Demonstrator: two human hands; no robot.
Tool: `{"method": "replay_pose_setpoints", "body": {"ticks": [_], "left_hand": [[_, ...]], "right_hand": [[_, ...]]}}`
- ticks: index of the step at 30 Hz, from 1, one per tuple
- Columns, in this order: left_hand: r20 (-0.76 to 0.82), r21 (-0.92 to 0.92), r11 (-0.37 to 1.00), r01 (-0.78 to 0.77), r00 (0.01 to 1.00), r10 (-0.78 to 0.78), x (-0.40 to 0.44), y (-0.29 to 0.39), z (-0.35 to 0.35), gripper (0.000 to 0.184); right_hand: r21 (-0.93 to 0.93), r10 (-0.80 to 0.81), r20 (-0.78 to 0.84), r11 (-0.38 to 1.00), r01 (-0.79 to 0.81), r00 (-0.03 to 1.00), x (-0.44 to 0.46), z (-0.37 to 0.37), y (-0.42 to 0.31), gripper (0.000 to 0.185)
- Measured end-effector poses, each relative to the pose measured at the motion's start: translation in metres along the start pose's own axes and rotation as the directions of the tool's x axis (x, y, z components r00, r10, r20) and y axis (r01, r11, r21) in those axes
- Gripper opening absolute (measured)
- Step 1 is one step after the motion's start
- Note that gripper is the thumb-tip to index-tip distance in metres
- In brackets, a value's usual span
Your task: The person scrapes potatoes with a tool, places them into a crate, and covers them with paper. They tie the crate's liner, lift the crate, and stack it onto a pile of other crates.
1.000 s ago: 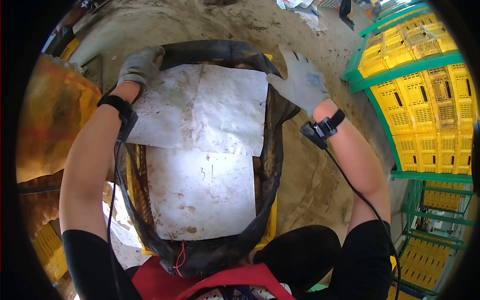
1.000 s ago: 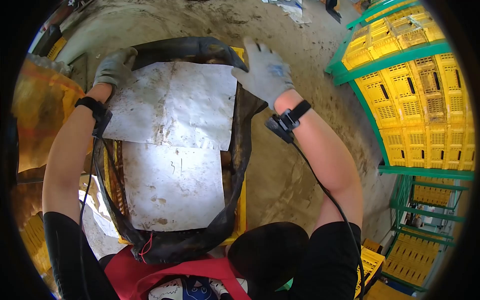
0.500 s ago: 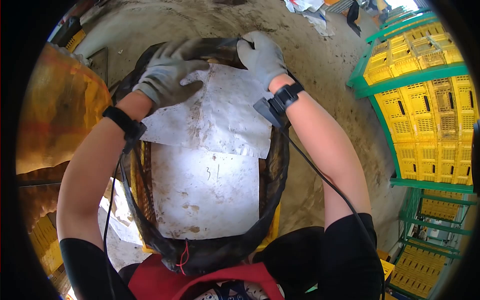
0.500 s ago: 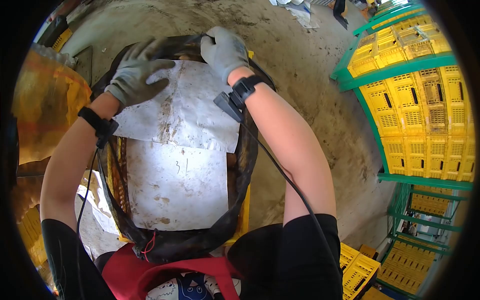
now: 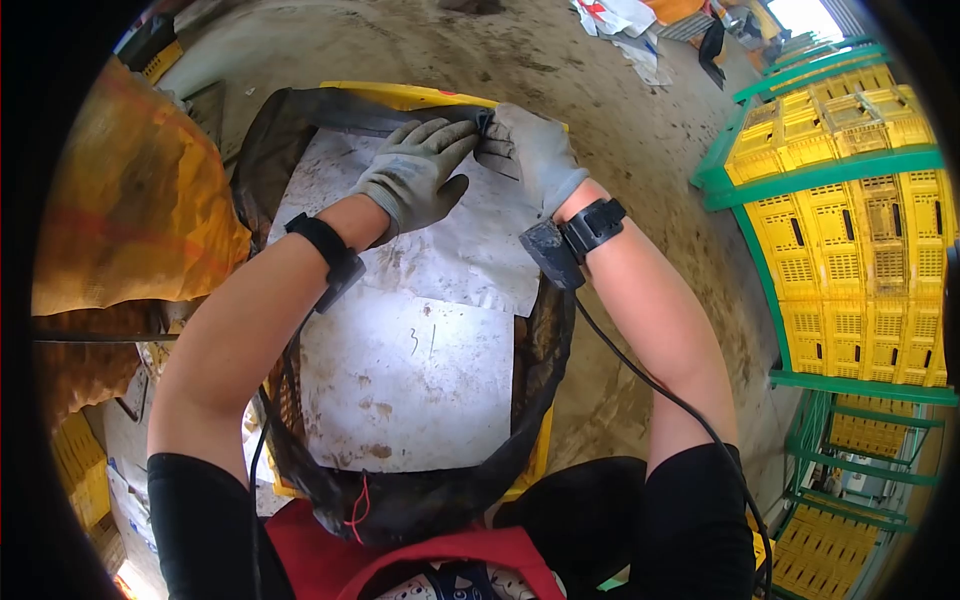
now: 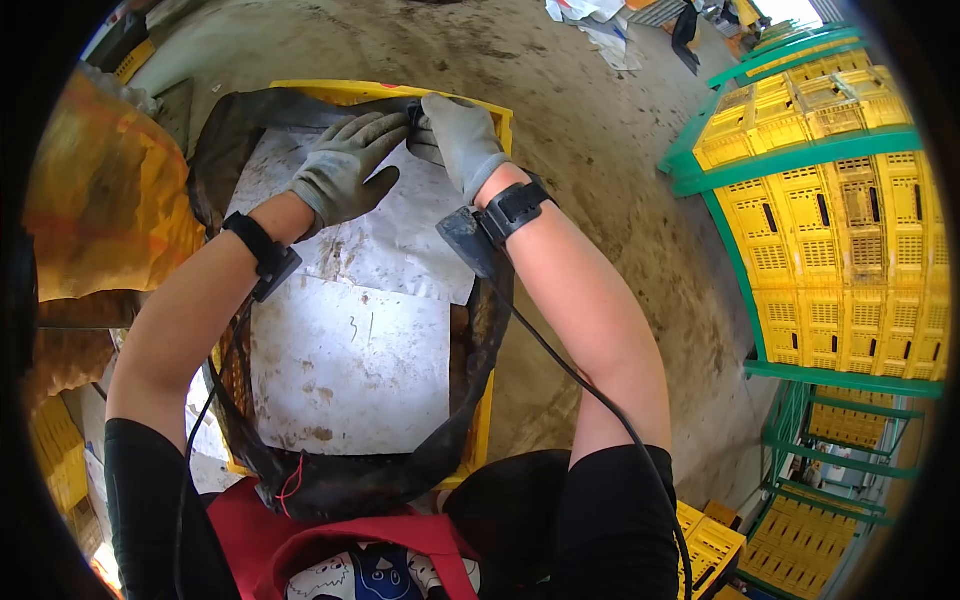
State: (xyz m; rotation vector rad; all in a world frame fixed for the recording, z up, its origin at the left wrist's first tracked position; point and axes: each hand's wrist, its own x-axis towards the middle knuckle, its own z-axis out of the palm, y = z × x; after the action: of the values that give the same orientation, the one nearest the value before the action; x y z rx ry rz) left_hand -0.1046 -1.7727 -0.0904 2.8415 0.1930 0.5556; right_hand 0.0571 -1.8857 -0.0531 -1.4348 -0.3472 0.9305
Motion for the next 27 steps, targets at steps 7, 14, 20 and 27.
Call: {"method": "replay_pose_setpoints", "body": {"ticks": [7, 14, 20, 27], "left_hand": [[-0.020, 0.036, 0.998, -0.059, 0.998, 0.060, -0.006, 0.002, 0.001, 0.057], [-0.165, -0.162, 0.943, 0.291, 0.934, -0.317, -0.005, 0.013, 0.005, 0.077], [-0.035, -0.061, 0.857, 0.511, 0.857, -0.514, 0.023, 0.017, 0.025, 0.074], [-0.330, -0.063, 0.886, 0.459, 0.829, -0.452, 0.006, -0.002, 0.029, 0.023]], "right_hand": [[0.000, 0.008, -0.061, 1.000, -0.008, 0.998, -0.013, 0.005, -0.005, 0.022], [0.000, -0.004, -0.067, 1.000, 0.004, 0.998, -0.016, 0.002, -0.006, 0.024], [-0.028, 0.034, -0.098, 0.999, -0.037, 0.995, -0.017, 0.006, -0.002, 0.026], [-0.103, -0.050, -0.153, 0.994, 0.034, 0.987, -0.018, 0.004, 0.004, 0.024]]}}
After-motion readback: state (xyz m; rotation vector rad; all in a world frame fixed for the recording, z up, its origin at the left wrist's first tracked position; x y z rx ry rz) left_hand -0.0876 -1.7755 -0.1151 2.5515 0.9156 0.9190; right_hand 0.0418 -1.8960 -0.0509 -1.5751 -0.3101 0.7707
